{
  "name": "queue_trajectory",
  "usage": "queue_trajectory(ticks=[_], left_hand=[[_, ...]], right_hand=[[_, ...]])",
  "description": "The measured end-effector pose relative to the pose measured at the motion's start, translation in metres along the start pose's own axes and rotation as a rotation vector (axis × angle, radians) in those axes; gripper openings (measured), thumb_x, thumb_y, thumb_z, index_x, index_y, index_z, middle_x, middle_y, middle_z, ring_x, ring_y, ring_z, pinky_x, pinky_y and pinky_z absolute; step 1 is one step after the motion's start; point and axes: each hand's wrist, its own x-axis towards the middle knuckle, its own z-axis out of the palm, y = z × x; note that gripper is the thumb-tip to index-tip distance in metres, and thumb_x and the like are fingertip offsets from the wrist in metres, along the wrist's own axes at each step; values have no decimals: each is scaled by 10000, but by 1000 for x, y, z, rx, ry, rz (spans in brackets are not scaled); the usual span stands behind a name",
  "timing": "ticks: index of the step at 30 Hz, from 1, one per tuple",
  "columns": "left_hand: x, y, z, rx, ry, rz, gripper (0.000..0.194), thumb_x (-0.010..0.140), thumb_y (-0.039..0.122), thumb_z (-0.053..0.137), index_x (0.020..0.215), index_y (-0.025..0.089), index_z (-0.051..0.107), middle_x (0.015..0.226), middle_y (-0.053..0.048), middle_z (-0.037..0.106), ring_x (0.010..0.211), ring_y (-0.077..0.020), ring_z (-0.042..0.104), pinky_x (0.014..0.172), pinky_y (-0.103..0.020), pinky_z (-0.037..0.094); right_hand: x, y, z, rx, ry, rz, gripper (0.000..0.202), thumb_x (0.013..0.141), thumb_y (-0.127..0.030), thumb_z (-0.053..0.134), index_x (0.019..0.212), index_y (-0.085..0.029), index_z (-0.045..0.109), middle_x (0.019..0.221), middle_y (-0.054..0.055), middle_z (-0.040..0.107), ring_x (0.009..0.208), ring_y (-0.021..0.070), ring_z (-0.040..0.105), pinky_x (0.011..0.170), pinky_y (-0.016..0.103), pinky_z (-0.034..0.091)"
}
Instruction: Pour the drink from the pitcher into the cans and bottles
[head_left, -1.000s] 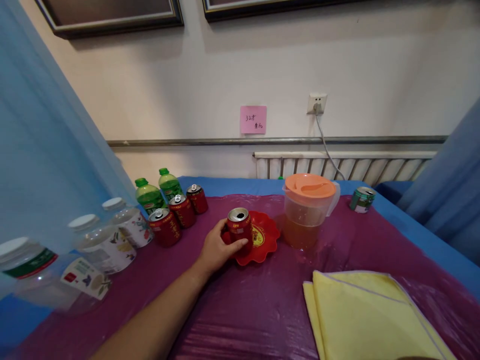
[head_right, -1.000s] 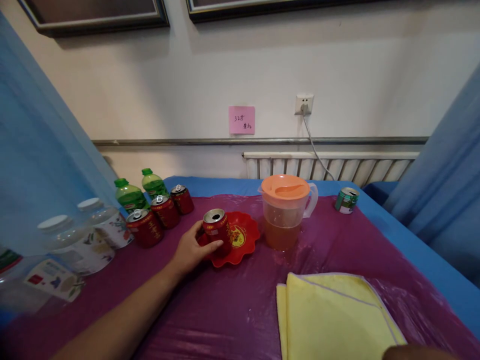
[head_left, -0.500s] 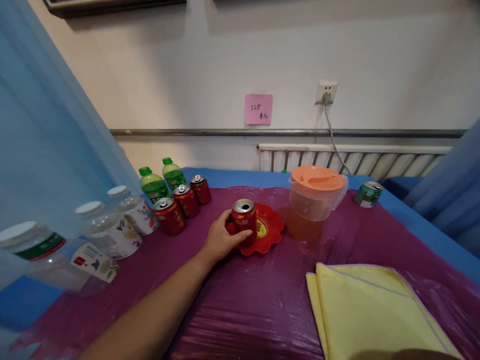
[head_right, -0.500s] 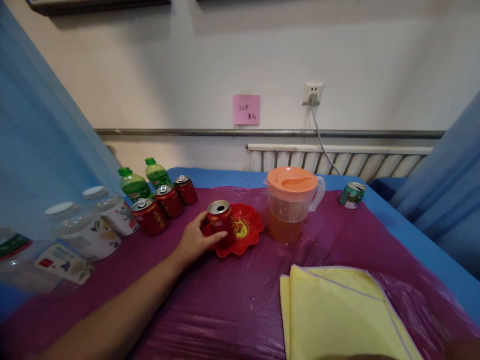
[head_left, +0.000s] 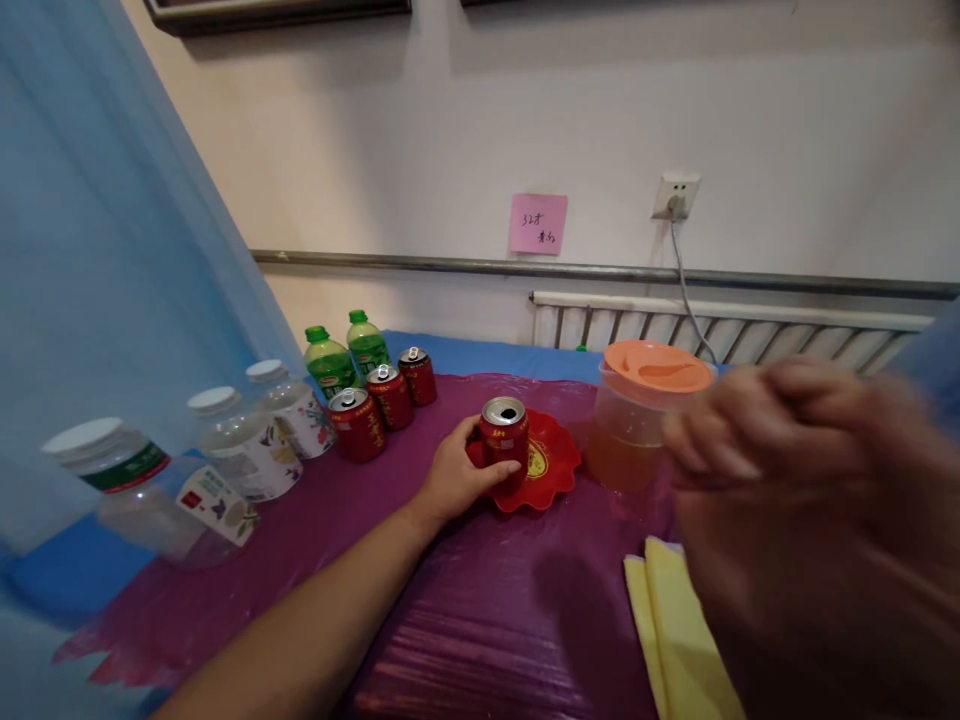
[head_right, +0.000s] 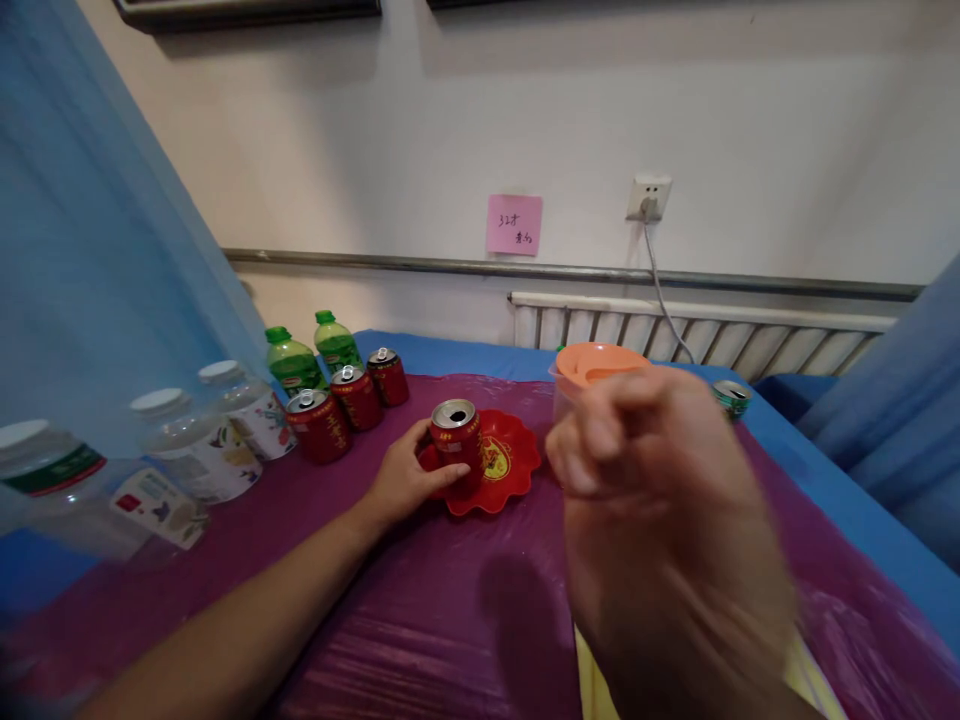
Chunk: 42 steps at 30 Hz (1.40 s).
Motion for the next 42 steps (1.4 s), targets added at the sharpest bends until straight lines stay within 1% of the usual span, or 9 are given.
queue_trajectory(ticks=[3, 6, 12, 19, 25, 30, 34, 38, 42], left_hand=[[-1, 2, -1, -8, 5, 2, 740, 622, 451, 885, 1250, 172, 611, 1238, -119, 710, 1123, -312, 675, 1022, -453, 512], [-1, 4, -2, -2, 10, 26, 710, 622, 453, 882, 1225, 184, 622, 1222, -107, 718, 1110, -307, 676, 1003, -442, 518], [-4, 3, 1, 76, -6, 85, 662, 651, 432, 846, 1234, 208, 628, 1224, -102, 718, 1118, -323, 669, 1016, -462, 499], [-4, 2, 3, 94, -31, 114, 650, 689, 430, 807, 1263, 197, 608, 1266, -114, 700, 1155, -327, 654, 1046, -472, 479], [-1, 0, 0, 22, -120, 132, 824, 613, 476, 885, 1327, 207, 573, 1344, -133, 660, 1225, -349, 623, 1084, -491, 459], [0, -6, 0, 2, -172, 151, 944, 582, 545, 883, 1389, 198, 538, 1448, -169, 577, 1331, -389, 541, 1136, -543, 407], [1, -7, -2, -16, -193, 159, 888, 674, 585, 807, 1417, 198, 513, 1457, -180, 567, 1344, -375, 538, 1132, -539, 417], [2, -3, -5, 1, -126, 149, 769, 755, 575, 726, 1395, 195, 532, 1407, -172, 618, 1299, -348, 590, 1106, -518, 458], [5, -1, -5, 16, -63, 149, 704, 799, 573, 664, 1370, 180, 540, 1362, -161, 656, 1240, -334, 636, 1088, -502, 481]], right_hand=[[56, 2, 80, 118, 31, 47, 171, 888, -385, 672, 988, -277, 584, 916, 8, 639, 801, 166, 658, 719, 334, 562], [62, 34, 111, -170, -125, 73, 384, 797, -460, 745, 1069, -239, 587, 1081, 73, 686, 1001, 237, 673, 885, 423, 544], [34, 77, 118, -624, -319, 231, 733, 686, -499, 810, 1299, -205, 535, 1305, 134, 650, 1181, 353, 626, 1002, 533, 477], [29, 86, 128, -653, -330, 185, 575, 738, -473, 752, 1220, -214, 577, 1185, 104, 700, 1090, 319, 666, 929, 477, 518], [38, 84, 127, -652, -241, 150, 573, 727, -471, 759, 1207, -212, 583, 1147, 90, 708, 1054, 286, 676, 921, 437, 526], [48, 68, 113, -618, -176, 123, 569, 707, -482, 783, 1174, -221, 590, 1121, 71, 716, 1011, 262, 684, 903, 413, 534], [43, 46, 85, -522, -137, 118, 558, 701, -459, 804, 1157, -216, 596, 1106, 68, 726, 984, 246, 693, 889, 392, 547], [34, 29, 34, -516, -81, 134, 548, 712, -467, 813, 1157, -217, 613, 1083, 75, 741, 931, 240, 704, 861, 391, 558], [39, 40, -38, -649, 85, 179, 628, 660, -546, 827, 1142, -194, 633, 1055, 110, 750, 899, 273, 706, 826, 429, 557]])
